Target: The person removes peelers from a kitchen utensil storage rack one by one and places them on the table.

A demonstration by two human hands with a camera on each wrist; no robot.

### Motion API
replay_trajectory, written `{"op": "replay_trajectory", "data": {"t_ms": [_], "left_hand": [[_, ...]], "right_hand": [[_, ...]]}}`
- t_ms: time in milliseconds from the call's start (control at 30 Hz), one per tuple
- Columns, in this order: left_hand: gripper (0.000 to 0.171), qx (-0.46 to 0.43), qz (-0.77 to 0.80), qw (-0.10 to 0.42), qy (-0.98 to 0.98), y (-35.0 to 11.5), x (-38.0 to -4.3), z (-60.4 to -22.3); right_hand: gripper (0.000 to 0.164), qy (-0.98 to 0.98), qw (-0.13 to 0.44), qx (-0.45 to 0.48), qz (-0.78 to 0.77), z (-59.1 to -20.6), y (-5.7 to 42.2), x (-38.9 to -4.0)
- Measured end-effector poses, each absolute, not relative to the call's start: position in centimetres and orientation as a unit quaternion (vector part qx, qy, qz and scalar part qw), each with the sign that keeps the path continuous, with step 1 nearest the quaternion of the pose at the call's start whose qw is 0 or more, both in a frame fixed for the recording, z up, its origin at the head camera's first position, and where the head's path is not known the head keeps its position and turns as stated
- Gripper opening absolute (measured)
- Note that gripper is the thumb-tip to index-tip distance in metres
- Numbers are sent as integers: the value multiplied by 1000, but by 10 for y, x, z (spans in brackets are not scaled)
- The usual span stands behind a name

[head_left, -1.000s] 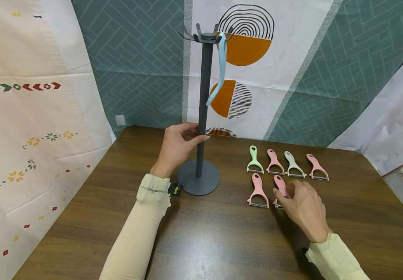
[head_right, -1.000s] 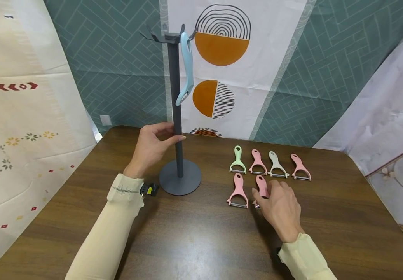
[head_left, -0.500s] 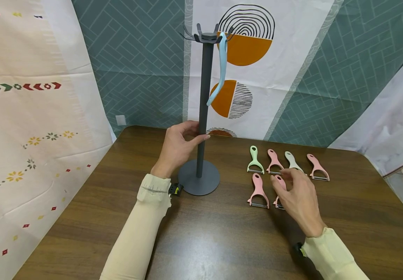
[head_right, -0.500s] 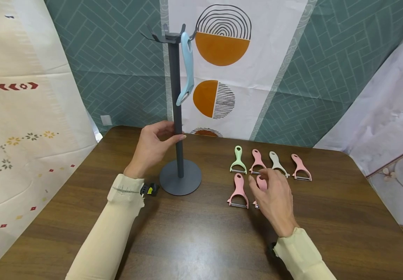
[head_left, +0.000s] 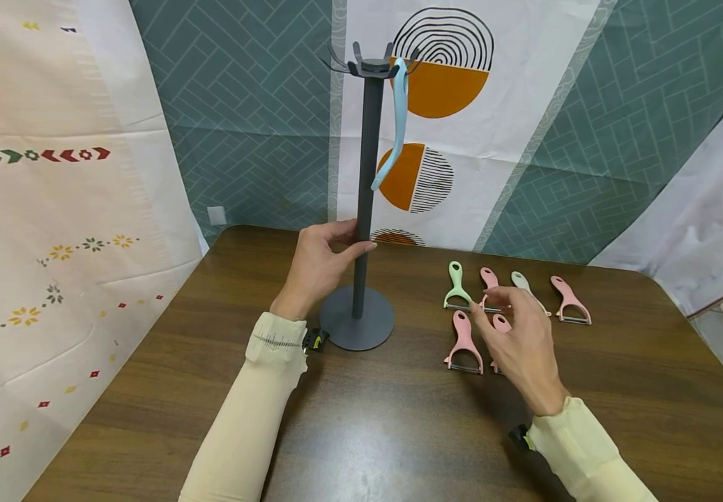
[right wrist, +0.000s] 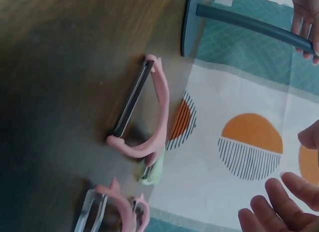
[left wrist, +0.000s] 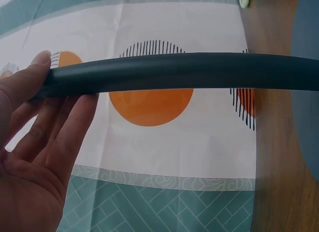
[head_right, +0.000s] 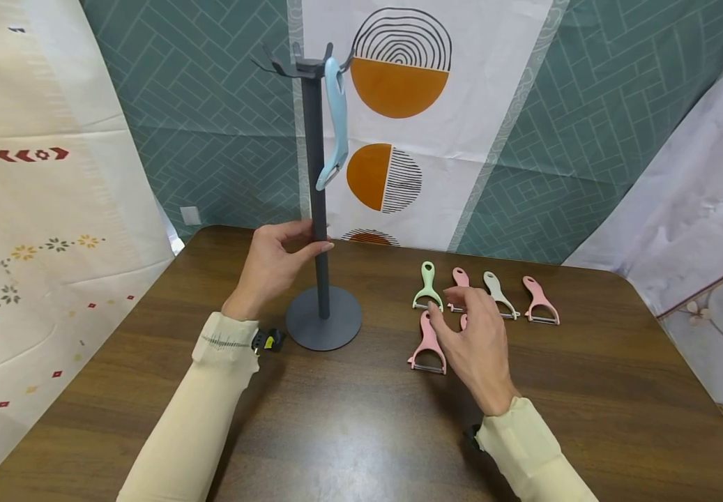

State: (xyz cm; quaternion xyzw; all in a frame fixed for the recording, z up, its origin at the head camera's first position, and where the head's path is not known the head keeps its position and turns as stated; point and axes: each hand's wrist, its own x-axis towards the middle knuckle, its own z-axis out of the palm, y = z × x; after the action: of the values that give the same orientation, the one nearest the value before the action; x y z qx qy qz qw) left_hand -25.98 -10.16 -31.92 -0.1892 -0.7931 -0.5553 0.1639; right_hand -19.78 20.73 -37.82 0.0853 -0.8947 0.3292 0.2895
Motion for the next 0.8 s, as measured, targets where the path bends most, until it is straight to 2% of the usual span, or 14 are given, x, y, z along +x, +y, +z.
{"op": "replay_trajectory", "data": {"t_ms": [433, 800], "left_hand": [[37, -195, -551, 174, -793, -102, -259, -320], [38, -198, -543, 178, -797, -101, -259, -319]], "right_hand": [[30, -853, 321, 116, 395, -359, 194, -205], [33, -836, 312, 132, 432, -340, 184, -209]]}}
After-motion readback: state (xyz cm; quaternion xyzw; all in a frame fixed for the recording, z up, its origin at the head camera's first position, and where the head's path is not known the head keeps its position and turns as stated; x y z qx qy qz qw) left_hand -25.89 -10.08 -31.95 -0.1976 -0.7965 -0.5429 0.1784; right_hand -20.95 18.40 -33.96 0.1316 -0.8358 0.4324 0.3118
